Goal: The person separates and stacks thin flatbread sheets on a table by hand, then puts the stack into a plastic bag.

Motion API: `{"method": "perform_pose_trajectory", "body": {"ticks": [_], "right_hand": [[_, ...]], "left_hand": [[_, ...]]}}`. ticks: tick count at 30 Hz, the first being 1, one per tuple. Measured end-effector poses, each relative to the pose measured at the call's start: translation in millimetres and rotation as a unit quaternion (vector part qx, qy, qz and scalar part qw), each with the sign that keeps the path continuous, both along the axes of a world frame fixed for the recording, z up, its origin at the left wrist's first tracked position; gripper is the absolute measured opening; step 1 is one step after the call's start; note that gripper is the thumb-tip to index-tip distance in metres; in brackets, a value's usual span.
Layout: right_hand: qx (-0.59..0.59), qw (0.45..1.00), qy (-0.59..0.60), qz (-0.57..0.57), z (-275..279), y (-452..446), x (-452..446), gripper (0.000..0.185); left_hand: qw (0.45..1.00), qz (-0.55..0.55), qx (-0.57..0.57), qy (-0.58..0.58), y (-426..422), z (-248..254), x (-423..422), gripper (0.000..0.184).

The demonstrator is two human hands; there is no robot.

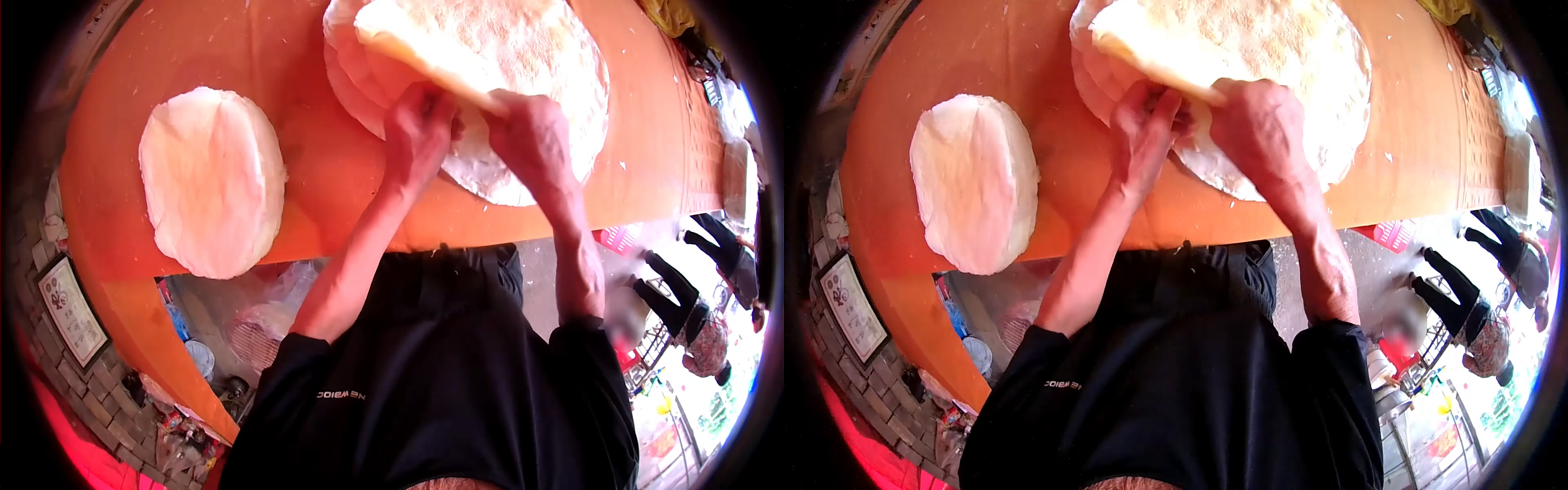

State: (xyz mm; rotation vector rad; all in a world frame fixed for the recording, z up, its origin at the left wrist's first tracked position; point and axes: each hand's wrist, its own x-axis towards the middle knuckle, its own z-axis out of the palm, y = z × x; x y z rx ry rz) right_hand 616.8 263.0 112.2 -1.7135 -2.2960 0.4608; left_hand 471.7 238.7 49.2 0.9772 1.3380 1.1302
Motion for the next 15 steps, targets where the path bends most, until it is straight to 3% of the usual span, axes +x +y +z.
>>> {"method": "perform_pose_trajectory", "body": {"ticks": [2, 3, 4, 5, 7, 11, 15], "right_hand": [[0.015, 0.999, 0.05, -0.003, -1, 7, 8, 0.008], [0.077, 0.997, -0.009, 0.015, 0, 16, 13, 0.01], [0.099, 0.995, -0.023, 0.01, 8, 28, 22, 0.017], [0.098, 0.985, -0.145, 0.005, 9, 53, 41, 0.026], [0.176, 0.962, -0.209, -0.014, 25, 94, 81, 0.024], [0.298, 0.948, -0.102, -0.047, 91, 114, 127, 0.021], [0.3, 0.946, -0.108, -0.063, 108, 76, 106, 0.017]], "left_hand": [[0.956, 0.038, -0.092, -0.275, 7, -24, 7, 0.015], [0.936, 0.044, -0.133, -0.323, 12, -42, 7, 0.016], [0.935, 0.042, -0.134, -0.325, 15, -44, 9, 0.016], [0.952, 0.035, -0.146, -0.268, 16, -44, 10, 0.018], [0.962, 0.023, -0.169, -0.212, 20, -45, 9, 0.027], [0.968, 0.019, -0.173, -0.183, 24, -32, 10, 0.037], [0.98, 0.014, -0.149, -0.132, 15, -10, -3, 0.036]]}}
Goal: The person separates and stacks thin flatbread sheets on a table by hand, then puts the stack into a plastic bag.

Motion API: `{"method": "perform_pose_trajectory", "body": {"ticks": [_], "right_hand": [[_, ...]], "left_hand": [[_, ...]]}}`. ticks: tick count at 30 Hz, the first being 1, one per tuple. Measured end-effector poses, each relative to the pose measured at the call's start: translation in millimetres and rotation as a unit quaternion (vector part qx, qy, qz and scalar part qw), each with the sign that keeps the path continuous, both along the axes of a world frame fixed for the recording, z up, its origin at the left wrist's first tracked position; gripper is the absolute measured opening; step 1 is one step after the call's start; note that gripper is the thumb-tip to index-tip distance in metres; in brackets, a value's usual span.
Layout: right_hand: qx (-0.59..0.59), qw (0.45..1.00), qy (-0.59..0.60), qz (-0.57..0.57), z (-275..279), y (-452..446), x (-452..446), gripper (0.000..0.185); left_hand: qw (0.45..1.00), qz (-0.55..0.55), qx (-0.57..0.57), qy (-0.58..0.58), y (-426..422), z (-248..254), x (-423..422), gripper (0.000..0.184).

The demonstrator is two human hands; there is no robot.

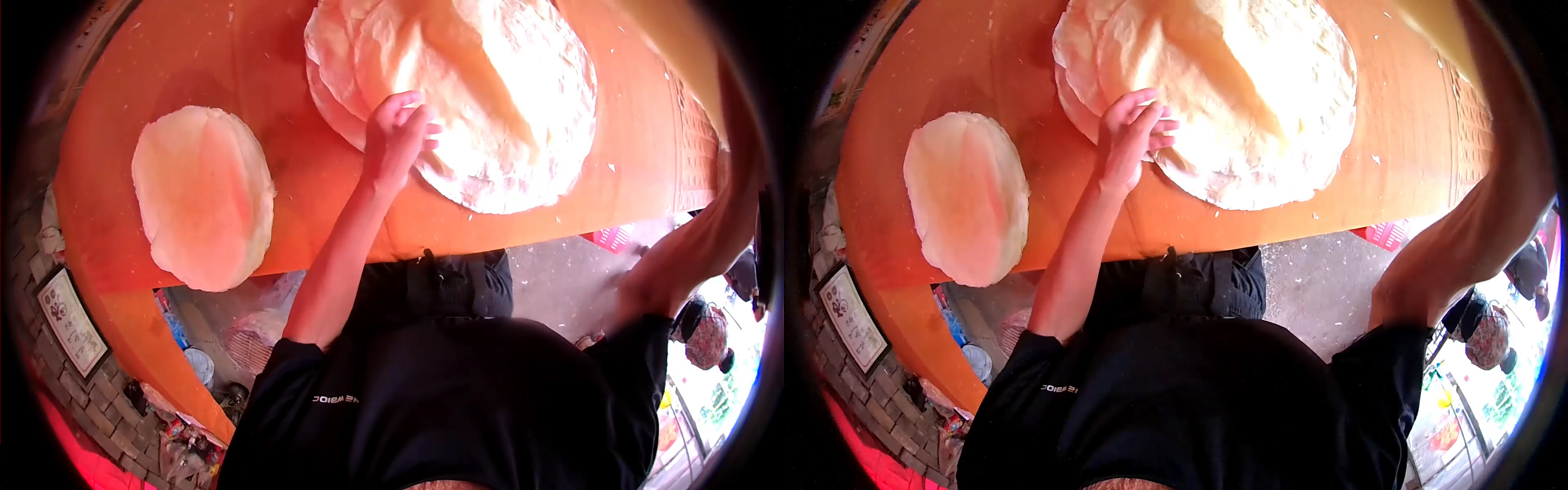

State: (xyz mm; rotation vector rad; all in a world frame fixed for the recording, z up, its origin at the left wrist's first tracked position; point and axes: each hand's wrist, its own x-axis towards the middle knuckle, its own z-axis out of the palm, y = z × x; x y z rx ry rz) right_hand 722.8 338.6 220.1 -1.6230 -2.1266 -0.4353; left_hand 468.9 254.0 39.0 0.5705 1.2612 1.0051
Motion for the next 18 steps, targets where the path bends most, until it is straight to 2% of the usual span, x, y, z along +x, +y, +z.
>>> {"method": "perform_pose_trajectory", "body": {"ticks": [1, 3, 4, 5, 7, 9, 10, 11, 12, 13, 15, 16, 17, 18], "right_hand": [[-0.016, 1.0, -0.01, 0.004, -9, -9, -11, 0.017], [-0.057, 0.998, -0.031, 0.025, -38, -22, -31, 0.015], [-0.085, 0.995, -0.039, 0.04, -62, -26, -42, 0.014], [-0.112, 0.991, -0.046, 0.055, -87, -28, -52, 0.014], [-0.196, 0.976, -0.042, 0.082, -133, -34, -67, 0.012], [-0.309, 0.945, 0.0, 0.108, -171, -41, -65, 0.011], [-0.323, 0.94, 0.011, 0.111, -172, -42, -63, 0.012], [-0.302, 0.948, -0.017, 0.097, -150, -44, -68, 0.012], [-0.281, 0.955, -0.044, 0.082, -129, -44, -73, 0.012], [-0.268, 0.96, 0.037, 0.074, -122, -40, -68, 0.011], [-0.26, 0.963, 0.026, 0.059, -101, -39, -72, 0.01], [-0.215, 0.972, -0.007, 0.091, -111, -47, -71, 0.01], [-0.24, 0.966, -0.028, 0.095, -122, -53, -76, 0.009], [-0.272, 0.957, 0.003, 0.098, -128, -58, -77, 0.008]], "left_hand": [[1.0, 0.0, -0.003, 0.002, -11, -6, -9, 0.036], [0.985, 0.065, 0.087, 0.134, -28, -26, -27, 0.035], [0.98, 0.12, 0.052, 0.153, -31, -30, -32, 0.034], [0.979, 0.122, 0.048, 0.156, -35, -31, -35, 0.034], [0.993, 0.109, -0.051, 0.016, -38, -28, -40, 0.028], [0.987, 0.132, -0.088, -0.003, -30, -16, -34, 0.021], [0.987, 0.118, -0.099, -0.042, -29, -16, -35, 0.02], [0.985, 0.104, -0.111, -0.081, -29, -16, -36, 0.019], [0.987, 0.105, -0.095, -0.072, -30, -16, -34, 0.02], [0.987, 0.104, -0.095, -0.074, -31, -18, -31, 0.02], [0.991, 0.055, -0.115, -0.044, -33, -22, -26, 0.024], [0.99, 0.05, -0.119, -0.058, -34, -20, -22, 0.025], [0.991, 0.051, -0.113, -0.058, -31, -16, -20, 0.025], [0.993, 0.065, -0.091, -0.025, -31, -13, -18, 0.025]]}}
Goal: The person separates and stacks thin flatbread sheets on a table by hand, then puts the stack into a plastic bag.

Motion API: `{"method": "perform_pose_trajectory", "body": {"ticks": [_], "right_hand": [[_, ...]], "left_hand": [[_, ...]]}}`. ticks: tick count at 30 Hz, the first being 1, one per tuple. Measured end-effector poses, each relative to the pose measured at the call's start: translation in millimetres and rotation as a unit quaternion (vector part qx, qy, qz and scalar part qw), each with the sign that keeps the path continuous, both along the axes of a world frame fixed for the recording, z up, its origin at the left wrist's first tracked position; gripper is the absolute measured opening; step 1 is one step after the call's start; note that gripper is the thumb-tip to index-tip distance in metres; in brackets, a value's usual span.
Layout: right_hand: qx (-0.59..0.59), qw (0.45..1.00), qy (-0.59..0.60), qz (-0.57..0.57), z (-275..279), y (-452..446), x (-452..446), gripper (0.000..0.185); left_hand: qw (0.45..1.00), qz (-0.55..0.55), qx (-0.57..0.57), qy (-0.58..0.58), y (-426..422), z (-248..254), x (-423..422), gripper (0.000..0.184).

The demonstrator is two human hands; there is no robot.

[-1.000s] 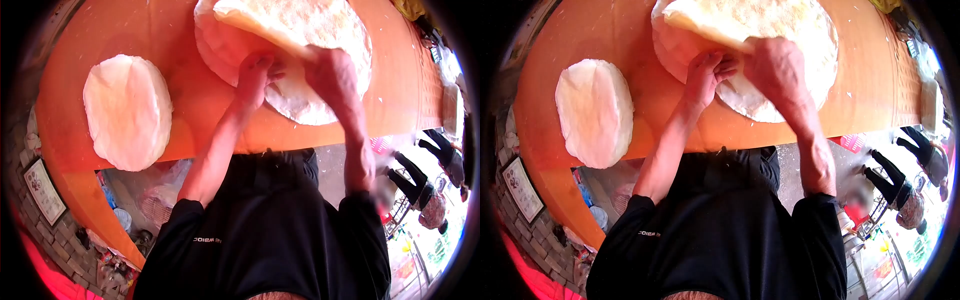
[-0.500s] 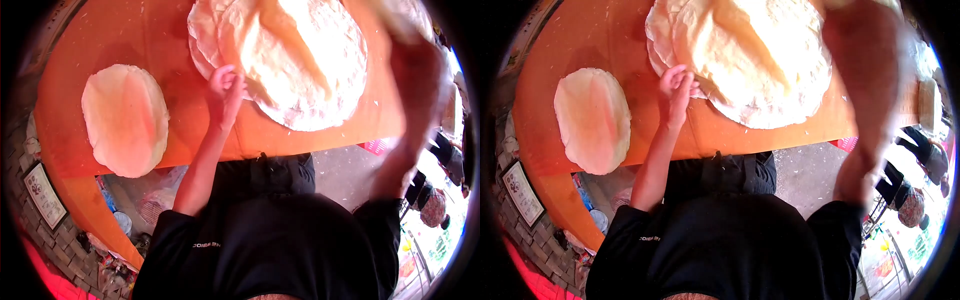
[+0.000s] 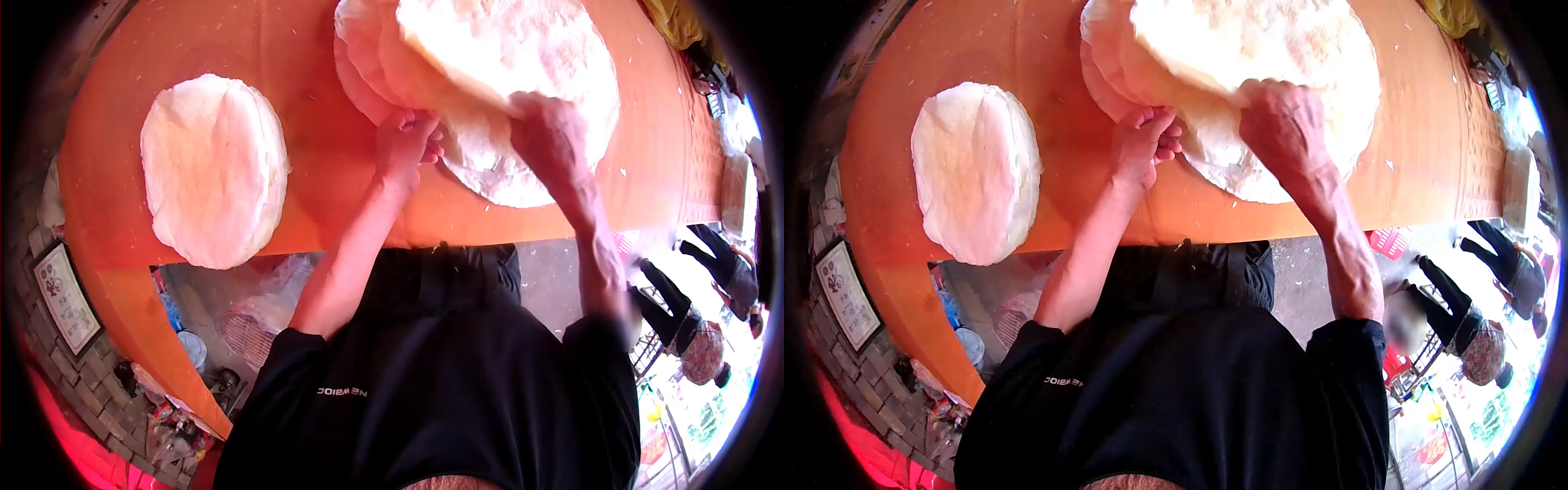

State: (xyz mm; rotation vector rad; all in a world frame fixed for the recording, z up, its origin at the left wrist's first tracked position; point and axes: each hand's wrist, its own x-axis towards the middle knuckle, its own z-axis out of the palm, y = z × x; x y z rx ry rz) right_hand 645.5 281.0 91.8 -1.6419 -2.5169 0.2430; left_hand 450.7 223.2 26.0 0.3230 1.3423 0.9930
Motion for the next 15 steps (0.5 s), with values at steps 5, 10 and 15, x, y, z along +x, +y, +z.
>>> {"method": "perform_pose_trajectory", "body": {"ticks": [5, 10, 15], "right_hand": [[0.104, 0.988, -0.109, 0.039, 23, 33, 34, 0.012], [0.126, 0.99, 0.021, -0.062, 90, 28, 30, 0.017], [0.093, 0.989, -0.118, 0.001, 41, 1, -2, 0.011]], "left_hand": [[0.91, 0.03, 0.231, 0.344, 7, -24, -14, 0.024], [0.998, -0.037, 0.023, 0.036, 31, -9, -29, 0.021], [0.996, -0.049, 0.043, 0.067, 14, -6, -21, 0.017]]}}
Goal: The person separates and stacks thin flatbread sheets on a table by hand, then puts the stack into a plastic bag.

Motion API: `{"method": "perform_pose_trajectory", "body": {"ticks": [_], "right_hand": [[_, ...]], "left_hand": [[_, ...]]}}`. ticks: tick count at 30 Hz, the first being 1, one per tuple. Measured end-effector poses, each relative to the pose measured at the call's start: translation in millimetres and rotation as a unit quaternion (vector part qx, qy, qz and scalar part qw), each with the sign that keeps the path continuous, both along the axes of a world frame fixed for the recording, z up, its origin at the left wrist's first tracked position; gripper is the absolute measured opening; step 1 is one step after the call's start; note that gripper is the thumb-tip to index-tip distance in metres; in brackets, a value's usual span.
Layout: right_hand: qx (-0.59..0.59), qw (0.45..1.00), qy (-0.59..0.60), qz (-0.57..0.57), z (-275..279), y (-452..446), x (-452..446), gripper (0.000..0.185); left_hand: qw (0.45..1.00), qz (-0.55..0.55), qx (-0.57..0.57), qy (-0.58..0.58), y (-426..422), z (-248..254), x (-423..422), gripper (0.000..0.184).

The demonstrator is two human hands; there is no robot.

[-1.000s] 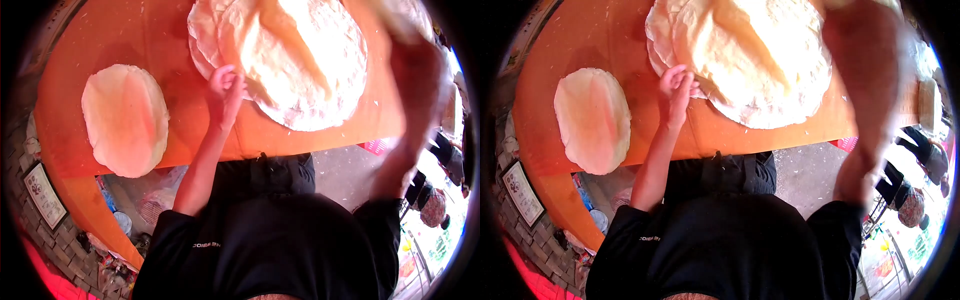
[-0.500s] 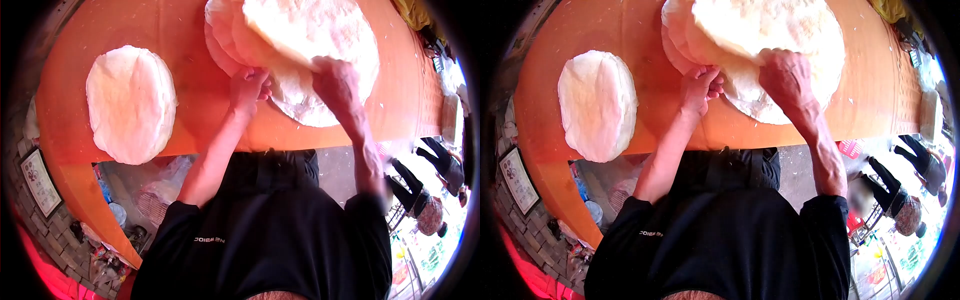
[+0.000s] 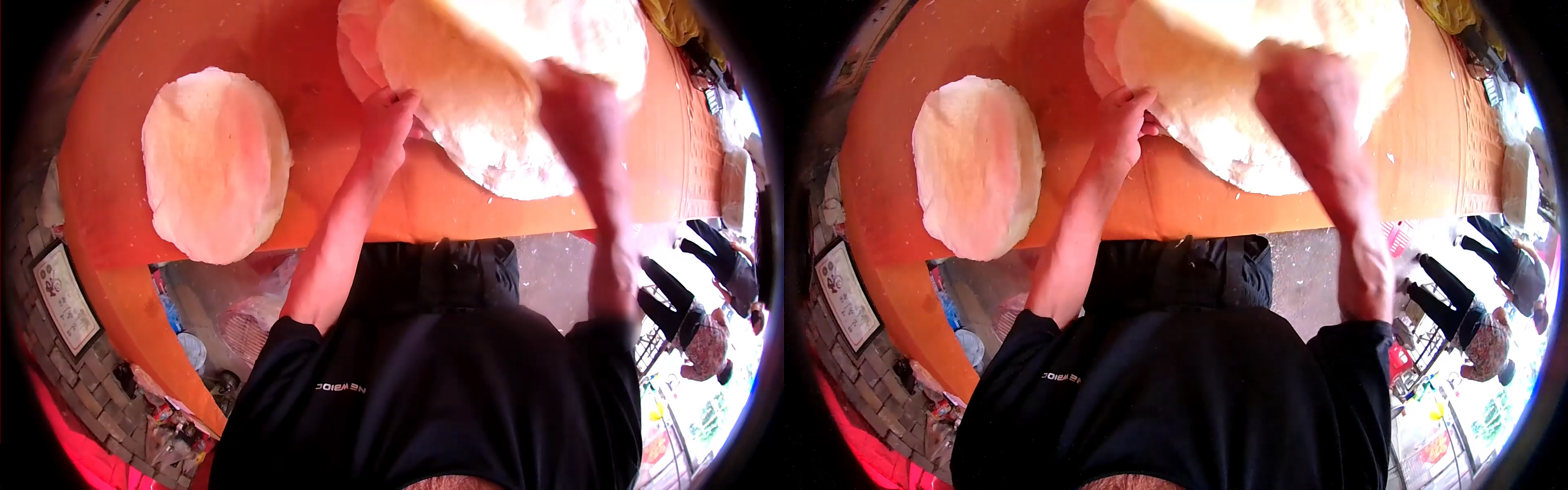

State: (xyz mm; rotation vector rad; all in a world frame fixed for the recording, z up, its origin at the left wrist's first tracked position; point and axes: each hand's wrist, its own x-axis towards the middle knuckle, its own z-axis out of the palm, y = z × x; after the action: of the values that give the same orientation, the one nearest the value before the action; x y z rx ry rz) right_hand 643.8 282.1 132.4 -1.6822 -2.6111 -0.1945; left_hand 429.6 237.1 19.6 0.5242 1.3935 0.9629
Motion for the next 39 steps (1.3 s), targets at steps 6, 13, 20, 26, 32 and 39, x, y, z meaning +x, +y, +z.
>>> {"method": "perform_pose_trajectory", "body": {"ticks": [6, 13, 20, 26, 32, 39], "right_hand": [[-0.094, 0.991, 0.094, 0.014, -60, -27, -34, 0.011], [-0.134, 0.981, 0.138, 0.031, -75, -47, -68, 0.012], [-0.08, 0.959, 0.257, 0.088, -66, -67, -80, 0.043], [-0.083, 0.983, 0.164, -0.014, -76, -59, -76, 0.024], [-0.068, 0.964, 0.194, 0.169, -2, -83, -94, 0.005], [-0.389, 0.837, 0.353, 0.156, 92, -87, -107, 0.013]], "left_hand": [[0.991, 0.093, 0.063, -0.076, -21, -13, -10, 0.015], [0.994, 0.062, 0.039, -0.084, -23, 8, -10, 0.022], [0.981, 0.078, 0.02, -0.174, -24, 21, -13, 0.03], [0.972, 0.055, 0.042, -0.224, -31, 25, -6, 0.046], [0.879, 0.1, 0.057, -0.463, -33, 34, -19, 0.046], [0.838, 0.087, 0.155, -0.515, -51, 43, -51, 0.044]]}}
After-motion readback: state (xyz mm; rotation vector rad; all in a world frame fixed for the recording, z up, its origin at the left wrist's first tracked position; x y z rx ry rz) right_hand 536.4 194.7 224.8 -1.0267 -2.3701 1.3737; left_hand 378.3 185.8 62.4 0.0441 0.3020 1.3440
